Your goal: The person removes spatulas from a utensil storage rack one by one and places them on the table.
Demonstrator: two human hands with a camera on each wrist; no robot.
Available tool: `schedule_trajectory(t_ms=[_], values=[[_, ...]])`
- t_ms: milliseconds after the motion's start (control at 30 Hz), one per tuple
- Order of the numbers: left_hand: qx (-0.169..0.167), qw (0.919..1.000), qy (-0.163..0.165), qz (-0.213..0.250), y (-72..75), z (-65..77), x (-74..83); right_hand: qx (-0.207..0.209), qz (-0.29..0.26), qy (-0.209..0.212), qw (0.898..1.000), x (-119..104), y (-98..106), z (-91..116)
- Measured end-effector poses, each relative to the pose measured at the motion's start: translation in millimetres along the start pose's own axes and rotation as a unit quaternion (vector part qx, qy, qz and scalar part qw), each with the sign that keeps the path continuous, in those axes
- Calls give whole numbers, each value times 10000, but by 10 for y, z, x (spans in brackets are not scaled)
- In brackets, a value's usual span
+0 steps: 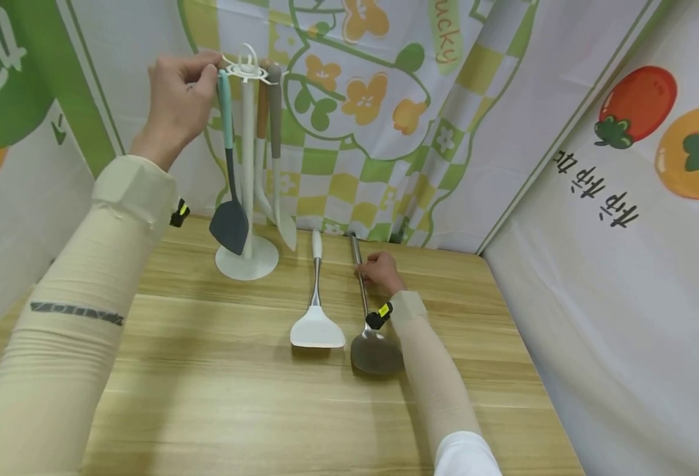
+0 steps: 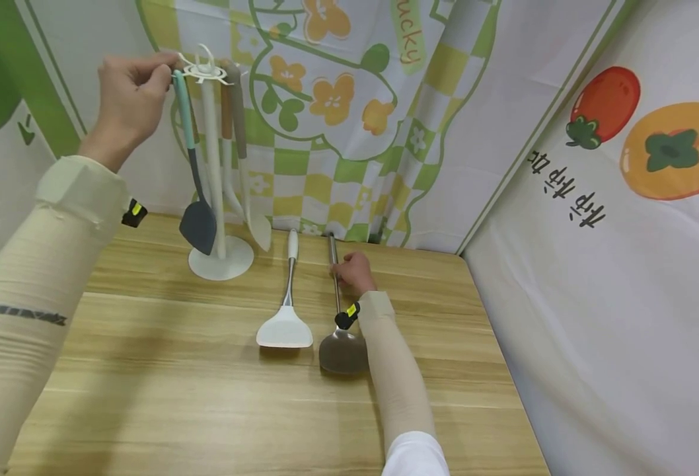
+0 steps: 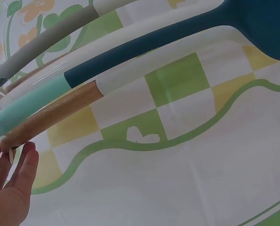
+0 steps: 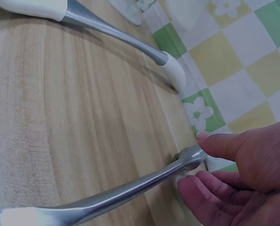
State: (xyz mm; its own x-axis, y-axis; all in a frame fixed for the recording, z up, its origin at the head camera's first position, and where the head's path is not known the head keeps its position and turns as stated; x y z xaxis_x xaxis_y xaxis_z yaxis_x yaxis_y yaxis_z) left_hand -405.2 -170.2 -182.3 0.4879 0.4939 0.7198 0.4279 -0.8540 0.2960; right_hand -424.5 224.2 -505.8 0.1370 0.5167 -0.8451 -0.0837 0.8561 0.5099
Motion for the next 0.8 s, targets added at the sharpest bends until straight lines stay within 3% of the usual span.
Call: schedule_trajectory(t_ms=[300,800], values=[[-353,9994,-37,-64,-48,32,-24,-21,-262,113,9996,-86,30,17],[-153,9998,93,98,-35,13,-48,-60,-456,573,9973,-342,77,44]])
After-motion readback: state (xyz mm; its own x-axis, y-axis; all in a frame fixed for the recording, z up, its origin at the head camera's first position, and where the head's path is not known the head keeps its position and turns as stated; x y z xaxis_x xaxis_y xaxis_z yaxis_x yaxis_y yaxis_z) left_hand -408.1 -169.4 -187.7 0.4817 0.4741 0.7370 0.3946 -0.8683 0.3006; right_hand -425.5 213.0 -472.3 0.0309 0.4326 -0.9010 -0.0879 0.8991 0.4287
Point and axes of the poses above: each hand's wrist, its own z-axis away from the middle knuckle, its own y-axis out of the back of the hand, x = y × z, the point moved 7 cm from there along -z, towards the middle knuckle, and after that the axes turned 1 degree about -x, right-handed, at the moved point
